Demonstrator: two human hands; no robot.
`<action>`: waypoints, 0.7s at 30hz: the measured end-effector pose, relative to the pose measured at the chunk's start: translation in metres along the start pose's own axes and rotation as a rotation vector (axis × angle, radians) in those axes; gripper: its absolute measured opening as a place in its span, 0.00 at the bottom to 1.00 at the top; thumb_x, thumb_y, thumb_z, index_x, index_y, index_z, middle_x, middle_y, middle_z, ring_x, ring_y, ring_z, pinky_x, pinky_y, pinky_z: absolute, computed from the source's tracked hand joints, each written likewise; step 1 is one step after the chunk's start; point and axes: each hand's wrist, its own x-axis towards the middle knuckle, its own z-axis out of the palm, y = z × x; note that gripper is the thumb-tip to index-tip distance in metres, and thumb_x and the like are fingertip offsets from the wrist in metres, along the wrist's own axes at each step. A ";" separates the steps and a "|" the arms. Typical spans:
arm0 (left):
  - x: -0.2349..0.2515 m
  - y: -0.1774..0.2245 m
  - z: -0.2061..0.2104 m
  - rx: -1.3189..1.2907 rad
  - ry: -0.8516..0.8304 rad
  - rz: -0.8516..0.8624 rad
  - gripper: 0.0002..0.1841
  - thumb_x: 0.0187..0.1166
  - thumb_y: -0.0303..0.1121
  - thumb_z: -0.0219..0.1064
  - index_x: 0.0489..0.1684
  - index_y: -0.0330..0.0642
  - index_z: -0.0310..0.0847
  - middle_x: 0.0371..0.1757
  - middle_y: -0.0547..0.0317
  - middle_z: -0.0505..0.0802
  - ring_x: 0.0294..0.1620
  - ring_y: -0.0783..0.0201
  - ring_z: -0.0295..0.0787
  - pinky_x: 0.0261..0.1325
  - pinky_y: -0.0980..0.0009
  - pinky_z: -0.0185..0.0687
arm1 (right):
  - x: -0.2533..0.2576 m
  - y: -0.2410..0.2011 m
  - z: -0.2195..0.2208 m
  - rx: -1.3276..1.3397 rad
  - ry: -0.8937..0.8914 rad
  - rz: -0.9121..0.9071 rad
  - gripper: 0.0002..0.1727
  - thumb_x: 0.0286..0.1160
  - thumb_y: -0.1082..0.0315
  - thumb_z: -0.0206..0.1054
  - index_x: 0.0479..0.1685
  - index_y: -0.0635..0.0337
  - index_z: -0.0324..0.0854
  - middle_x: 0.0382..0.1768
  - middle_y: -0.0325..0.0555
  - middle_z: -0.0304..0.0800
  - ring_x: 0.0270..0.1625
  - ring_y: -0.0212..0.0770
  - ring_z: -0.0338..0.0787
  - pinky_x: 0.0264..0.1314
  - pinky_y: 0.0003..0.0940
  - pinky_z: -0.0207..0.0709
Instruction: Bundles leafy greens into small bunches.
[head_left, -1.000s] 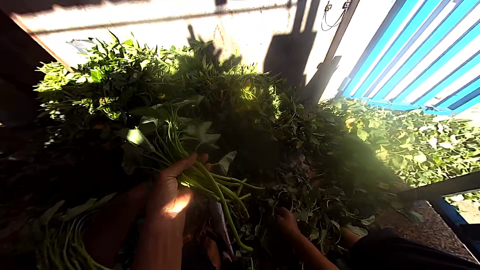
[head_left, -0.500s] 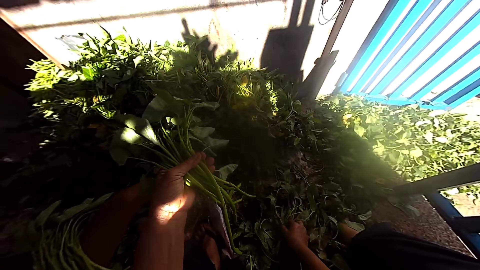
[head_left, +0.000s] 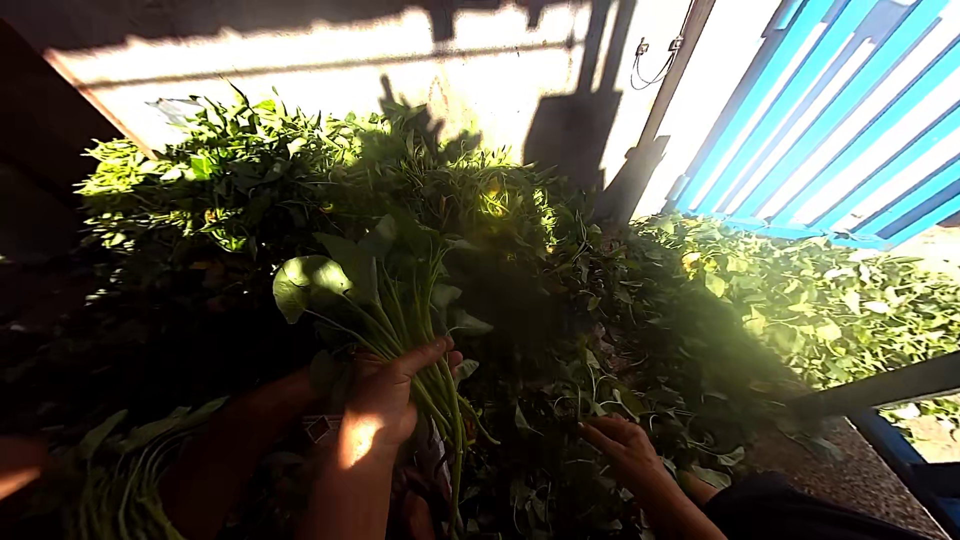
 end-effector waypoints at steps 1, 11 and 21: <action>-0.001 -0.003 0.000 0.016 -0.007 -0.011 0.14 0.72 0.16 0.71 0.55 0.34 0.84 0.45 0.40 0.96 0.37 0.46 0.97 0.40 0.52 0.95 | -0.002 -0.012 -0.004 0.119 -0.020 -0.050 0.11 0.78 0.59 0.71 0.37 0.56 0.94 0.36 0.39 0.93 0.41 0.33 0.88 0.49 0.32 0.82; -0.001 -0.021 -0.002 0.082 -0.055 -0.025 0.21 0.65 0.09 0.74 0.57 0.27 0.79 0.41 0.32 0.94 0.33 0.40 0.96 0.36 0.50 0.96 | 0.013 -0.074 -0.028 -0.045 0.013 -0.146 0.14 0.82 0.57 0.66 0.40 0.55 0.93 0.34 0.39 0.95 0.40 0.35 0.92 0.53 0.39 0.84; 0.002 -0.021 -0.002 0.076 -0.036 0.007 0.20 0.63 0.08 0.74 0.53 0.22 0.77 0.37 0.31 0.94 0.31 0.40 0.96 0.35 0.51 0.97 | 0.005 -0.104 -0.065 0.122 -0.175 -0.355 0.06 0.72 0.67 0.73 0.36 0.56 0.94 0.35 0.39 0.97 0.39 0.31 0.93 0.47 0.29 0.87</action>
